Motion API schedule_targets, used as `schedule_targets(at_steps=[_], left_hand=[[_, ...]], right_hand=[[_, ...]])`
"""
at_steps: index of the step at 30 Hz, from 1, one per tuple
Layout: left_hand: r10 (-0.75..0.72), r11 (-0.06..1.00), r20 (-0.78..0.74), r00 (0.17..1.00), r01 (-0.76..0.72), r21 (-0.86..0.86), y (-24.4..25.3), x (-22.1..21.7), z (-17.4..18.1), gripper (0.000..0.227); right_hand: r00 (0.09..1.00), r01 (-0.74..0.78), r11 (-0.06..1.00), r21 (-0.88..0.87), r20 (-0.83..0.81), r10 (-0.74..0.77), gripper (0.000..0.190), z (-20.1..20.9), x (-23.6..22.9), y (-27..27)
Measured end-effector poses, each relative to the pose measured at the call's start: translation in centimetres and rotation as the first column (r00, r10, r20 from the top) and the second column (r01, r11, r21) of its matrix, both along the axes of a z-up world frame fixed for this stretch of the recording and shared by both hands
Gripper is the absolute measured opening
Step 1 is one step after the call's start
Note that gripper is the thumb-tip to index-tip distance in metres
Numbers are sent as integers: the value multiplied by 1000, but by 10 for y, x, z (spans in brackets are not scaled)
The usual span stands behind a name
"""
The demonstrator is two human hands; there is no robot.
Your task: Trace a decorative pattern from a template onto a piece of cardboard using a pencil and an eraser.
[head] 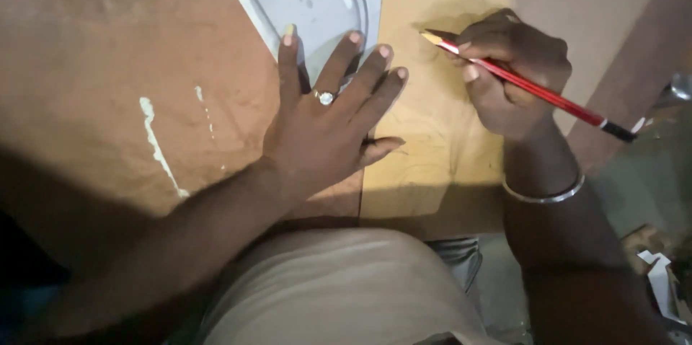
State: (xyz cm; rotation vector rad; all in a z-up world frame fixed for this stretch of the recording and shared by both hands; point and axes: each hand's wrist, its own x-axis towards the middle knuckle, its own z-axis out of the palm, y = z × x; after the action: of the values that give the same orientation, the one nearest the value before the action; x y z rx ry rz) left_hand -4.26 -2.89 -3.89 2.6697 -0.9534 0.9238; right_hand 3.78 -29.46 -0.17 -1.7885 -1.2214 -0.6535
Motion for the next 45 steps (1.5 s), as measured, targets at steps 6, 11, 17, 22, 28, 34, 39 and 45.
schedule_targets(at_steps=[6, 11, 17, 22, 28, 34, 39, 45], left_hand=[[-2, 1000, -36, 999, 2, -2, 0, 2, 0, 73], [23, 999, -67, 997, -21, 29, -1, 4, -2, 70], [41, 997, -72, 997, -37, 65, -2, 4, -8, 71], [32, 998, -80, 996, -27, 51, -3, 3, -7, 72], [38, 998, -85, 996, -34, 52, -4, 2, -2, 72], [35, 998, -93, 995, -30, 48, -5, 1, -1, 74], [36, 997, -96, 995, -30, 65, -5, 0, -3, 75], [52, 996, -51, 997, -48, 72, -6, 2, -6, 73]], right_hand=[[995, 99, 995, 11, -22, -98, 12, -2, -5, 2], [994, 105, 994, -4, -20, -105, 13, 0, -3, 4], [994, 102, 995, -13, 38, -101, 9, -2, 1, 4], [991, 126, 991, -51, 48, -123, 7, 0, -2, 3], [995, 86, 996, -20, 61, -84, 9, 0, 1, 3], [991, 104, 994, -37, 91, -100, 8, 3, -1, 5], [989, 115, 993, -42, 99, -110, 5, 6, -2, 4], [991, 92, 995, -38, 100, -88, 8, 6, -2, 3]])
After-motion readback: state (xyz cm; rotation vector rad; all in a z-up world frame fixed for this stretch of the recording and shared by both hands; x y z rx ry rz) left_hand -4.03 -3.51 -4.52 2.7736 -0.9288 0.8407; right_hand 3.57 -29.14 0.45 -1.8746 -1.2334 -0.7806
